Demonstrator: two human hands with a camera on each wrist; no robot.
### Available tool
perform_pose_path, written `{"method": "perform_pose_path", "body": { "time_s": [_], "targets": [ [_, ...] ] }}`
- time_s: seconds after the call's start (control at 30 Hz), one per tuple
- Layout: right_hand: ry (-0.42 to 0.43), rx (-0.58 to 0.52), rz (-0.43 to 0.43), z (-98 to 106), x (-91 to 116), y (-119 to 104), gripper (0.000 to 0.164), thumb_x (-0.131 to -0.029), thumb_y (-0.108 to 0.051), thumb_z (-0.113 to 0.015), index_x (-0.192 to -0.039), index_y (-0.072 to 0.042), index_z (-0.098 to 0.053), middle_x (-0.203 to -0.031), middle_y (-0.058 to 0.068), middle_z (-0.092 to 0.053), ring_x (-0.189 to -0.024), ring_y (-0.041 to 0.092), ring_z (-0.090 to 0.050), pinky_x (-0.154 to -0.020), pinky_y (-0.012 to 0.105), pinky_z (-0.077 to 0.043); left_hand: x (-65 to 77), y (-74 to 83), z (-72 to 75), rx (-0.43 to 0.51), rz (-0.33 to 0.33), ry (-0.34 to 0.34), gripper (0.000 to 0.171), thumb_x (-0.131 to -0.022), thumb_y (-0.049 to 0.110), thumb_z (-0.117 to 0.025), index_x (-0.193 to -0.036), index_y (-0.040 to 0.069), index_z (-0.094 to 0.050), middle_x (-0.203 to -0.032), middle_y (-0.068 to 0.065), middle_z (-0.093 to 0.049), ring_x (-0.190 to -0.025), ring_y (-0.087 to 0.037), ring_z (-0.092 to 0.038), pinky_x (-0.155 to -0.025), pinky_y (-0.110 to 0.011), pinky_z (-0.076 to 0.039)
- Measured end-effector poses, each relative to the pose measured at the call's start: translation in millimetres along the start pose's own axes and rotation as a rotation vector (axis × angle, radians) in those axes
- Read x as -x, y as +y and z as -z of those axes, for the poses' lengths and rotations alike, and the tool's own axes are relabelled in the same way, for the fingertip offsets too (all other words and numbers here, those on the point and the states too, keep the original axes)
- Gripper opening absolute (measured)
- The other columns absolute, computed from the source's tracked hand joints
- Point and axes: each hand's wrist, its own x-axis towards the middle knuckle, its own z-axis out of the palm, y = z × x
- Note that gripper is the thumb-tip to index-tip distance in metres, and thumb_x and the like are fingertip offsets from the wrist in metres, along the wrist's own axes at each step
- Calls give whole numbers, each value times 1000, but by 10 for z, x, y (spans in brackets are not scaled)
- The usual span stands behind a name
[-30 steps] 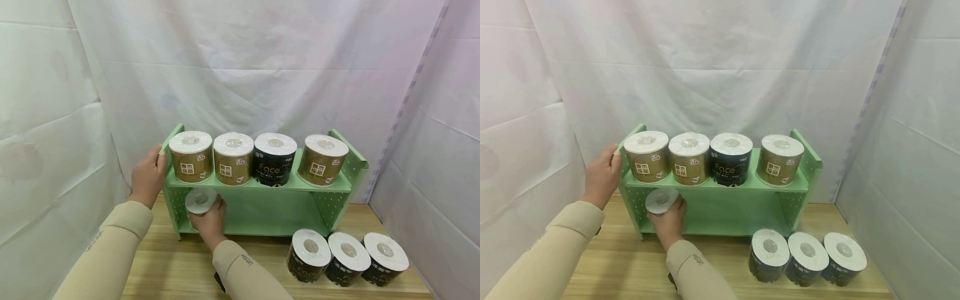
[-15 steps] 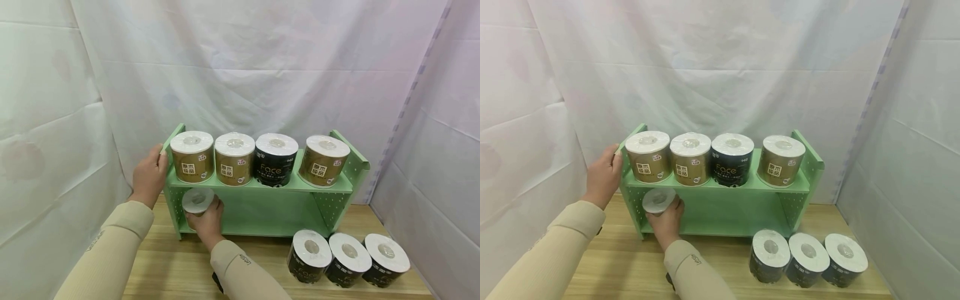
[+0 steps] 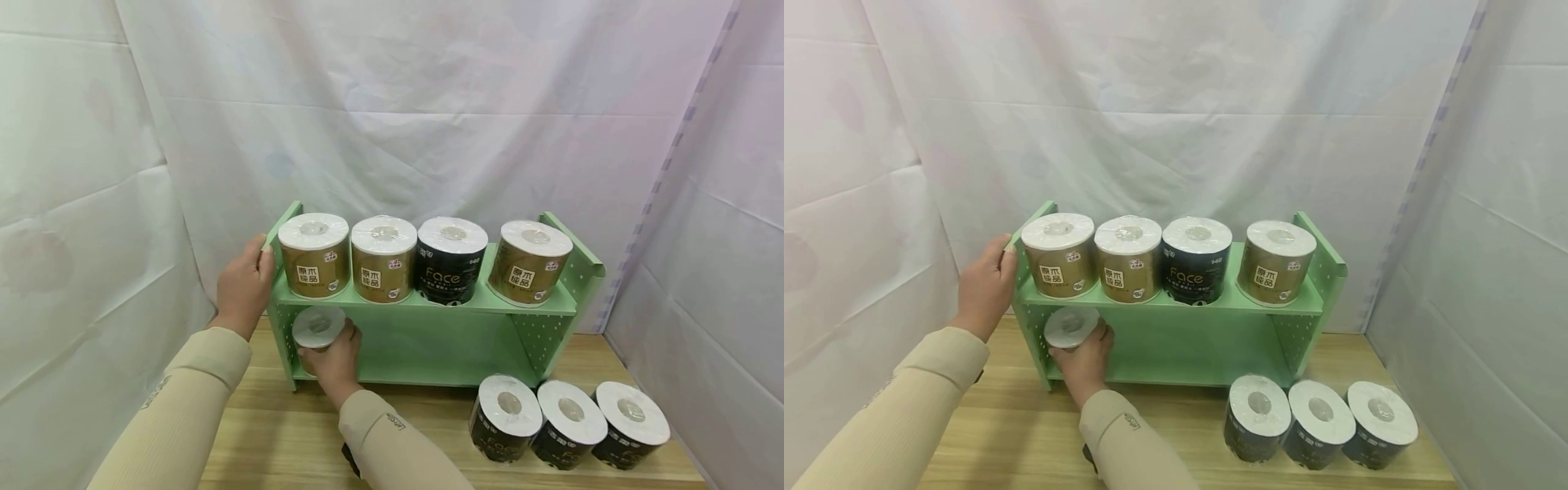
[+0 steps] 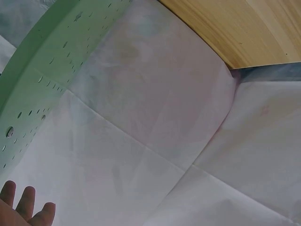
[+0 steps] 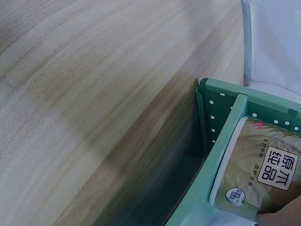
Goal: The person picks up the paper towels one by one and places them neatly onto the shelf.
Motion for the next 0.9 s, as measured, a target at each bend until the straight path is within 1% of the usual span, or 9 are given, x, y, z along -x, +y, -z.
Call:
{"method": "perform_pose_path", "body": {
  "time_s": [0.2,0.37,0.5,0.63,0.8,0.9],
  "targets": [
    [0,-24,-25,-30,1,-17,100,-68,-19,-89,-144,1,-26,-138,22,-32,-127,33,-38,-106,43,-37,-9,-22,-13,-4,-7,9,40,-103,27,-38,-132,5,-54,-95,-28,-66,-72,-41,-57,-68,-56,-46],
    [22,-17,-6,-48,19,-32,99,-67,-17,-89,-143,3,-28,-136,23,-33,-125,34,-39,-103,44,-40,-17,-36,-28,-4,-16,15,39,-103,27,-39,-130,5,-54,-91,-27,-65,-70,-40,-56,-67,-56,-46],
    [40,-19,5,-65,33,-50,97,-66,-16,-89,-141,5,-29,-134,23,-35,-123,35,-40,-102,46,-41,-16,-40,-34,-4,-13,14,39,-103,27,-39,-132,5,-54,-97,-28,-66,-73,-41,-58,-69,-57,-46],
    [43,-33,2,-72,42,-69,97,-66,-15,-89,-140,4,-30,-133,22,-35,-123,34,-40,-103,46,-40,-14,-41,-35,-2,-16,15,40,-103,26,-38,-132,4,-54,-100,-28,-66,-75,-42,-59,-70,-57,-47],
    [50,-35,5,-85,41,-50,97,-65,-16,-90,-140,3,-30,-133,22,-35,-123,35,-40,-102,47,-40,-11,-38,-31,1,-25,18,39,-103,26,-39,-131,4,-54,-93,-26,-66,-72,-39,-57,-68,-55,-47],
    [39,-30,-7,-89,36,-33,98,-67,-17,-89,-141,2,-29,-135,22,-34,-124,34,-39,-103,45,-39,-5,-39,-25,1,-27,22,38,-103,26,-39,-130,4,-54,-93,-26,-65,-72,-39,-57,-68,-55,-47]
  ]
}}
